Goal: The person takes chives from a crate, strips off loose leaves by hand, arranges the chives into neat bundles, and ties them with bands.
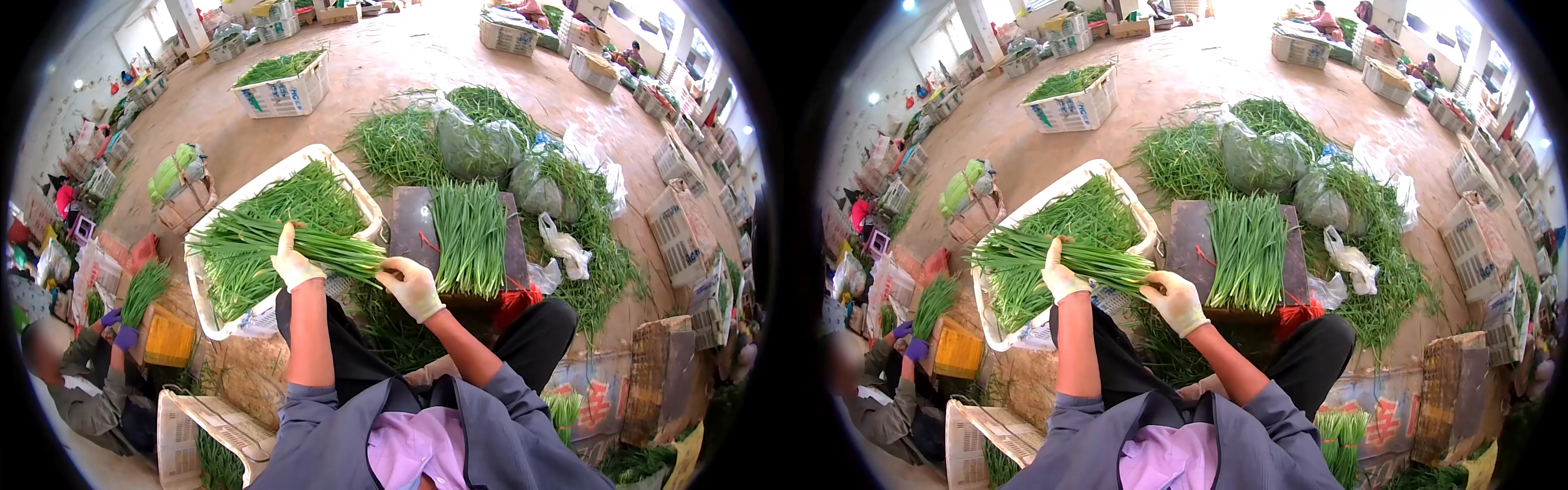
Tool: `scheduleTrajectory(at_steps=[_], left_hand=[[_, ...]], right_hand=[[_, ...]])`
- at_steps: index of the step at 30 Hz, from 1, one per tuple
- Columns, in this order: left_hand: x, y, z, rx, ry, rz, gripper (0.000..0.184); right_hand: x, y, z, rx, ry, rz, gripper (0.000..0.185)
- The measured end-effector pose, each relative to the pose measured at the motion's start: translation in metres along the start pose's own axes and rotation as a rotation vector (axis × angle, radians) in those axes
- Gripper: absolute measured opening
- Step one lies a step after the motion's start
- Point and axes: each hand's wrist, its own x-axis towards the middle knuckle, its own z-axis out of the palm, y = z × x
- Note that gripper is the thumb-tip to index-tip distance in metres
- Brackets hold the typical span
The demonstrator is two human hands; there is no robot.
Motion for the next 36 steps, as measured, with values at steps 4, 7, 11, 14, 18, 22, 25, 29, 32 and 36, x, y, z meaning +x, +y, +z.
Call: scheduleTrajectory(at_steps=[4,7,11,14,18,22,25,29,32,36], left_hand=[[-0.003,-0.006,0.002,0.012,-0.018,-0.025,0.022],[-0.008,-0.012,0.003,0.015,-0.029,-0.025,0.021],[-0.008,-0.014,0.002,0.056,-0.002,-0.027,0.021],[-0.001,-0.017,-0.004,0.048,0.056,-0.055,0.012],[0.008,-0.016,-0.008,0.043,0.117,-0.202,0.005],[0.011,-0.014,-0.007,0.005,0.073,-0.319,0.018],[0.016,-0.021,-0.012,0.044,0.020,-0.322,0.017],[0.010,-0.043,-0.008,0.082,0.022,-0.303,0.019],[-0.004,-0.036,-0.001,0.090,0.004,-0.352,0.017],[0.017,-0.022,-0.014,0.015,0.034,-0.390,0.018]], right_hand=[[0.000,-0.005,0.011,-0.143,0.125,-0.126,0.025],[0.010,0.005,0.014,-0.319,0.022,-0.366,0.021],[0.021,0.004,0.003,-0.109,0.022,-0.290,0.012],[0.022,-0.003,-0.009,0.115,0.105,-0.064,0.007],[0.021,-0.003,-0.023,0.334,0.238,0.067,0.007],[0.021,-0.004,-0.036,0.487,0.329,0.151,0.008],[0.023,-0.003,-0.039,0.535,0.297,0.188,0.012],[0.024,-0.020,-0.020,0.692,0.009,0.184,0.009],[0.031,-0.023,-0.029,0.748,-0.017,0.325,0.009],[0.034,-0.017,-0.076,1.290,0.227,0.320,0.006]])
